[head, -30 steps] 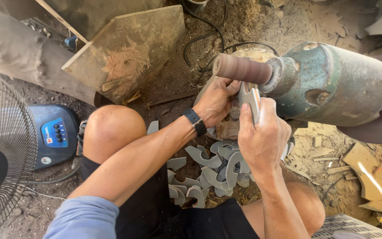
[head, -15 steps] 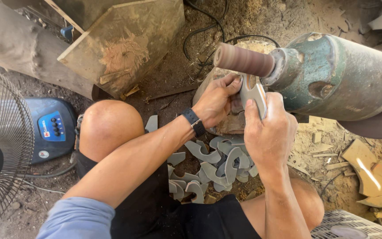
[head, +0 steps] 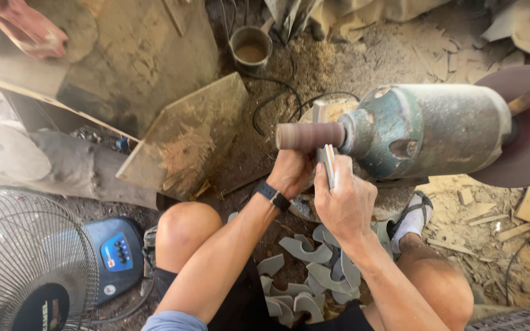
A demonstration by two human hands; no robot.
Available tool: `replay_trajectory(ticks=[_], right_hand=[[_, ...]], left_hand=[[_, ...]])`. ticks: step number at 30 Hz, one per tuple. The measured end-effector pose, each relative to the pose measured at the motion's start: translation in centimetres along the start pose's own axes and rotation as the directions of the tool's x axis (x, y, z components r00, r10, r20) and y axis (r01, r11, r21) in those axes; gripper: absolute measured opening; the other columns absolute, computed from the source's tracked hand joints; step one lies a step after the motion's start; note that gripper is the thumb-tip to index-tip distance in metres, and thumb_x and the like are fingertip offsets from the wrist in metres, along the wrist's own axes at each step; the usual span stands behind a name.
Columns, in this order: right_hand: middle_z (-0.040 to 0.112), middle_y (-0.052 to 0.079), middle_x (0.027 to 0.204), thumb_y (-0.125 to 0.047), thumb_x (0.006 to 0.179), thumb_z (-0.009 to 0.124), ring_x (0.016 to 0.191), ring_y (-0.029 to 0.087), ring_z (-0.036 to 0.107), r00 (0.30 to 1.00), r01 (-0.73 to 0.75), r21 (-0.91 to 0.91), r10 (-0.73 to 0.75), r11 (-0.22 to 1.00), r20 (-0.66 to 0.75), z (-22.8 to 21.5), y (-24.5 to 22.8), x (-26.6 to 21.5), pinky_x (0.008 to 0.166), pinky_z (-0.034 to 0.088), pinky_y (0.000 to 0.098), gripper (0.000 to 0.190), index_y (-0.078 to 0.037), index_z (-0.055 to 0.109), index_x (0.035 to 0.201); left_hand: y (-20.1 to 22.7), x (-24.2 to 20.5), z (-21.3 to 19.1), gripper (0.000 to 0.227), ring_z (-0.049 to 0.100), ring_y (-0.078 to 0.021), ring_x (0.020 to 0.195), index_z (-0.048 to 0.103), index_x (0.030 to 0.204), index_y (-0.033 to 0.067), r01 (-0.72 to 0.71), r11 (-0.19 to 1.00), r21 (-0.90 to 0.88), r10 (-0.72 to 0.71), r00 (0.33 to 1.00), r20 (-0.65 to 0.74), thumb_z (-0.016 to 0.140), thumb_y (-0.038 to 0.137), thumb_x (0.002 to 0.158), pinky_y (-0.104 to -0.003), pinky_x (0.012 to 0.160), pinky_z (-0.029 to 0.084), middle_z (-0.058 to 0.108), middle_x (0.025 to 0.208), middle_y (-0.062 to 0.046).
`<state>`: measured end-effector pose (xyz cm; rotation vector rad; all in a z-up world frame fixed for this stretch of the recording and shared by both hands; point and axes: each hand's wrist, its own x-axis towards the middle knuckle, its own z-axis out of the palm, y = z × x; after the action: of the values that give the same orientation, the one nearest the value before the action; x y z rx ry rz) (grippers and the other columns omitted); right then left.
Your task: The person sits on the ground and repeatedly picks up small, curved wooden pieces from a pile. They press each piece against a rotating sanding drum to smooth its edges, then place it back into the pile. The process is repeated for multiple pieces.
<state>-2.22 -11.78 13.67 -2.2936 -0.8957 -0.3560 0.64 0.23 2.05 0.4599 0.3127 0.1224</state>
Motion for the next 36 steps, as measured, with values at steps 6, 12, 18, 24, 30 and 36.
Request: replay_trajectory(ticks=[6, 12, 18, 24, 30, 36], right_hand=[[0.065, 0.015, 0.063, -0.016, 0.097, 0.066, 0.058, 0.035, 0.067, 0.999, -0.018, -0.024, 0.019, 1.0, 0.05, -1.6, -0.9, -0.6, 0.053, 0.049, 0.0448, 0.014, -0.004, 0.06, 0.099], [0.067, 0.019, 0.064, -0.02, 0.095, 0.064, 0.061, 0.04, 0.067, 0.986, -0.081, -0.066, 0.09, 0.995, 0.14, -2.9, -1.5, -1.1, 0.056, 0.05, 0.0515, 0.019, -0.003, 0.061, 0.1], [0.067, 0.023, 0.067, -0.023, 0.093, 0.066, 0.067, 0.046, 0.067, 0.961, -0.189, -0.047, 0.195, 0.981, 0.197, -3.8, -1.3, -2.5, 0.062, 0.049, 0.0549, 0.022, -0.002, 0.06, 0.096], [0.07, 0.029, 0.088, -0.035, 0.103, 0.057, 0.092, 0.05, 0.065, 0.763, -0.374, -0.076, 0.353, 0.924, 0.542, -4.0, 2.0, -2.1, 0.08, 0.051, 0.0548, 0.036, 0.001, 0.066, 0.1], [0.068, 0.031, 0.11, -0.035, 0.099, 0.058, 0.107, 0.049, 0.064, 0.767, -0.384, -0.058, 0.353, 0.922, 0.536, -3.4, 3.9, -2.2, 0.092, 0.05, 0.0518, 0.047, 0.001, 0.057, 0.129], [0.07, 0.027, 0.118, -0.02, 0.094, 0.066, 0.106, 0.041, 0.069, 0.86, -0.244, 0.317, 0.053, 0.916, 0.508, -3.9, 5.2, -2.3, 0.087, 0.052, 0.046, 0.051, 0.004, 0.055, 0.137]], left_hand=[[-1.3, -2.1, -1.1, 0.017, 0.066, -0.0131, 0.091, 0.061, 0.119, 0.0038, -0.014, 0.999, -0.029, 0.016, 0.998, 0.061, 0.048, 0.01, 0.11, -0.031, 0.085, 0.056, 0.069, 0.104, -0.002], [-1.9, -3.9, -1.5, 0.019, 0.066, -0.0104, 0.085, 0.061, 0.123, 0.0091, 0.052, 0.999, -0.016, -0.052, 0.998, 0.03, 0.049, 0.011, 0.108, -0.027, 0.08, 0.055, 0.068, 0.1, 0.001], [-1.8, -6.8, -0.5, 0.019, 0.063, -0.0121, 0.086, 0.06, 0.121, 0.0089, 0.087, 0.993, 0.074, -0.087, 0.996, -0.001, 0.048, 0.015, 0.108, -0.03, 0.077, 0.054, 0.068, 0.101, -0.001], [0.4, -7.2, -1.2, 0.032, 0.061, -0.016, 0.088, 0.056, 0.131, 0.0044, 0.03, 0.896, 0.443, 0.07, 0.976, -0.208, 0.054, 0.009, 0.099, -0.034, 0.078, 0.052, 0.066, 0.103, -0.004], [3.4, -8.1, -1.5, 0.036, 0.064, -0.0167, 0.088, 0.062, 0.13, -0.003, -0.014, 0.523, 0.852, 0.06, 0.998, -0.02, 0.064, 0.01, 0.097, -0.033, 0.08, 0.054, 0.072, 0.102, -0.011], [6.1, -9.6, 1.2, 0.032, 0.068, -0.0151, 0.087, 0.069, 0.121, 0.0006, -0.089, 0.203, 0.975, -0.179, 0.976, 0.127, 0.068, 0.016, 0.093, -0.031, 0.082, 0.055, 0.077, 0.099, -0.012]])
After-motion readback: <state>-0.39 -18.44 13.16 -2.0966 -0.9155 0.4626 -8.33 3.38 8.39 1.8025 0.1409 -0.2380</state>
